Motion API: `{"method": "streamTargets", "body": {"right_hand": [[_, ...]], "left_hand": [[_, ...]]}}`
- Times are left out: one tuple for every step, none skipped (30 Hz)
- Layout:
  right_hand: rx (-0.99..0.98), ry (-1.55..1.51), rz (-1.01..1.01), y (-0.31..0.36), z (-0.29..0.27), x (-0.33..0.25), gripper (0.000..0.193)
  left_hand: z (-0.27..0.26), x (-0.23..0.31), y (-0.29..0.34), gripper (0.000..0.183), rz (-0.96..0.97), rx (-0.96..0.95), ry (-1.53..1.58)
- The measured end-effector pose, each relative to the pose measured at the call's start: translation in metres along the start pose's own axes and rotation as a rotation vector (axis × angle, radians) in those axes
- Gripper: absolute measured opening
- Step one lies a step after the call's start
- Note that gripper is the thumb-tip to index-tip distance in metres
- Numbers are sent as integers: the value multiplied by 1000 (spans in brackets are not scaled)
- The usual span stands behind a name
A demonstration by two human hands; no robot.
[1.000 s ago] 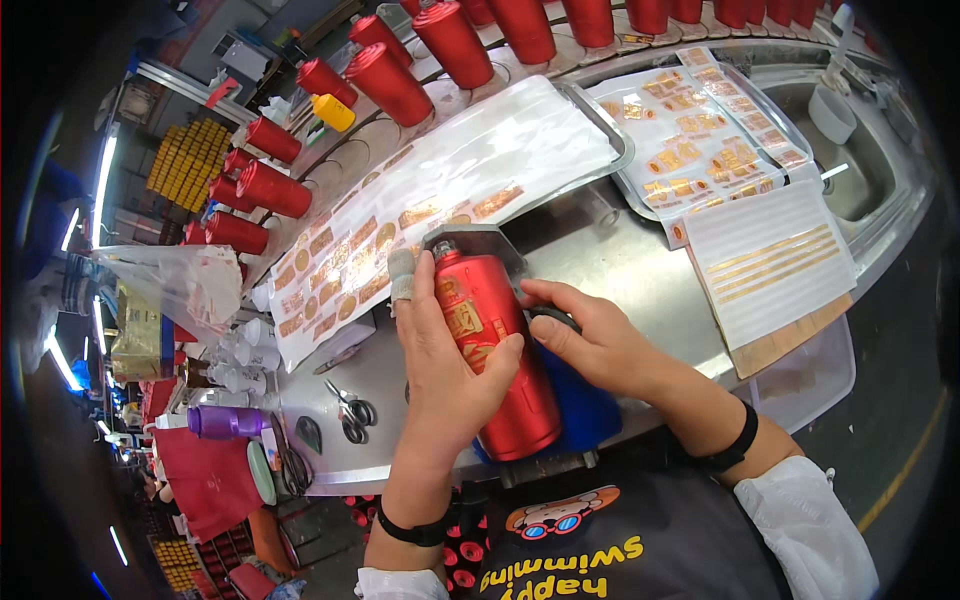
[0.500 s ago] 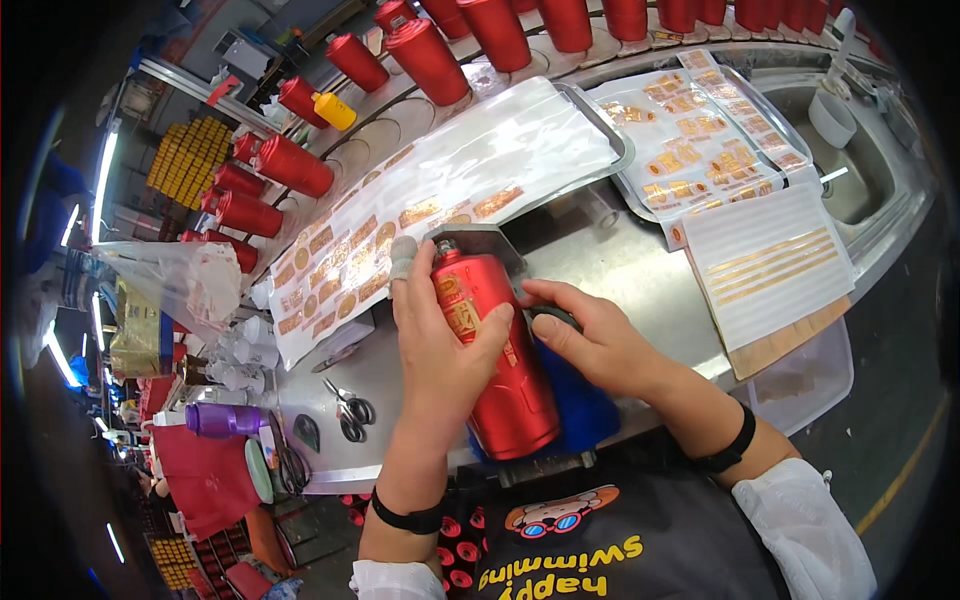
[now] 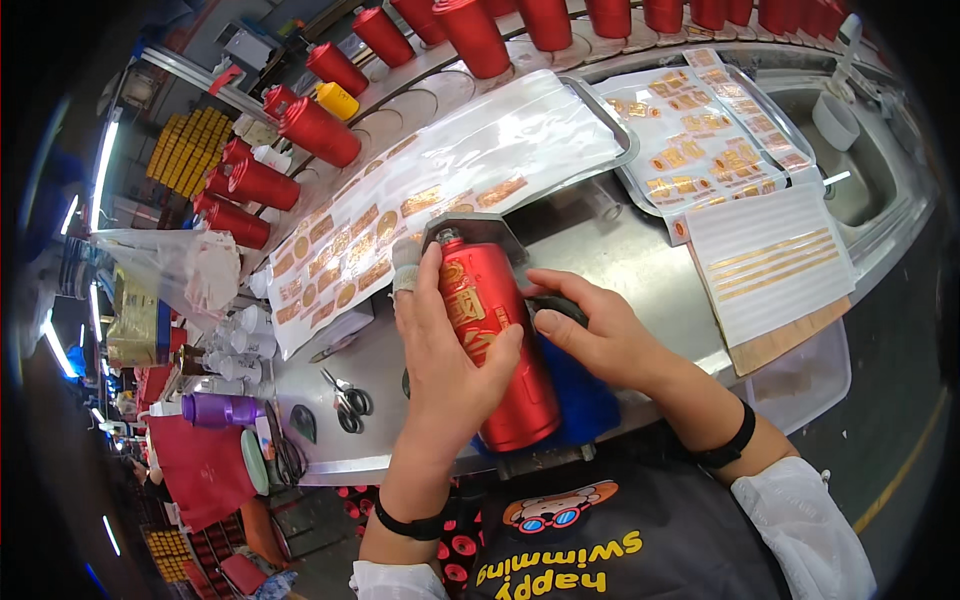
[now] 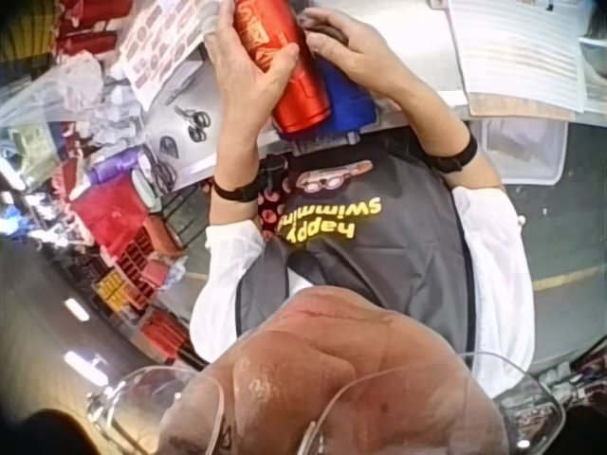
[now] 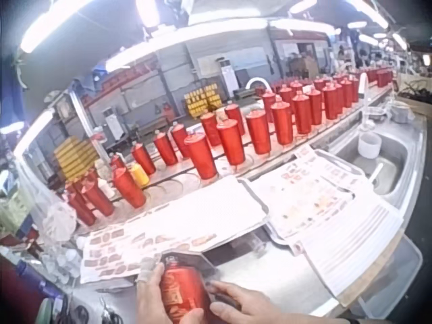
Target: Applying labels and protective films to red bottles on an assembly line.
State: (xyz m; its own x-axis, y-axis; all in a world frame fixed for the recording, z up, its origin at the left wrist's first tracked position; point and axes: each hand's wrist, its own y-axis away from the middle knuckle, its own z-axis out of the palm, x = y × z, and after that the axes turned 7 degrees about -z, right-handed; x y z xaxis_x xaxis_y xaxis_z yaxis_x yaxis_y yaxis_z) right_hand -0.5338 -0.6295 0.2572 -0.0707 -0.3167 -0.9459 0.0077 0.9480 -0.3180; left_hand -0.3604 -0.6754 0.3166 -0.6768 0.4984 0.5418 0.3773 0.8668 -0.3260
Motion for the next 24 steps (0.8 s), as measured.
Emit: {"method": "streamTargets", "body": {"right_hand": [[21,11,16,1,-1,-1,48],[19,9,-17,2,-3,-2,48],[25,-98,93,3,-5,-3,45],[42,-197,217,4,-8,-5,43],[85,-308,214,3,-11,-7,33],[90,-316,187,3,-15,-9,33],[105,-290,201,3,-19,-12,28],[131,-249,236,2,-23,-14,24],[93,-197,239,1,-28,-16,21],[69,-214,236,-1,-29,-17,21],[53,-277,242,-3,-30,-18,20],[37,-341,250,-4,-29,-18,20],[37,-340,248,-6,-28,-18,20],[23,-332,248,-7,-27,-18,20],[9,-325,249,-8,-25,-18,19],[10,-325,249,-9,-23,-17,19],[1,-306,243,-9,-22,-17,20],[6,-270,249,-9,-21,-17,20],[-13,-341,250,-9,-20,-17,20],[-21,-350,247,-8,-20,-17,20],[-20,-368,244,-8,-21,-17,19],[-27,-384,241,-8,-21,-18,19],[-20,-384,240,-7,-22,-18,19],[-47,-356,252,-6,-24,-18,18]], "left_hand": [[1,-1,0,84,-28,7,24],[3,-3,0,84,-34,11,26],[3,-5,0,79,-83,12,168],[3,-8,0,74,-141,7,299],[2,-10,2,67,-169,-1,394],[2,-11,4,67,-154,6,386],[1,-13,5,65,-187,0,476],[1,-15,6,62,-221,-12,570],[1,-17,6,60,-211,-14,588],[1,-18,6,60,-194,-4,590],[1,-19,6,58,-214,-9,668],[1,-20,5,56,-250,-23,738],[0,-20,5,56,-233,-13,747],[0,-20,4,54,-243,-21,759],[0,-20,4,52,-273,-28,776],[0,-19,4,52,-253,-30,771],[1,-18,4,51,-244,-22,780],[1,-18,4,51,-249,-19,788],[2,-18,5,51,-242,-16,794],[2,-18,6,51,-239,-11,796],[2,-19,7,51,-239,-12,794],[2,-20,8,51,-240,-7,798],[1,-21,9,52,-235,-6,774],[0,-22,10,53,-239,-6,747]]}}
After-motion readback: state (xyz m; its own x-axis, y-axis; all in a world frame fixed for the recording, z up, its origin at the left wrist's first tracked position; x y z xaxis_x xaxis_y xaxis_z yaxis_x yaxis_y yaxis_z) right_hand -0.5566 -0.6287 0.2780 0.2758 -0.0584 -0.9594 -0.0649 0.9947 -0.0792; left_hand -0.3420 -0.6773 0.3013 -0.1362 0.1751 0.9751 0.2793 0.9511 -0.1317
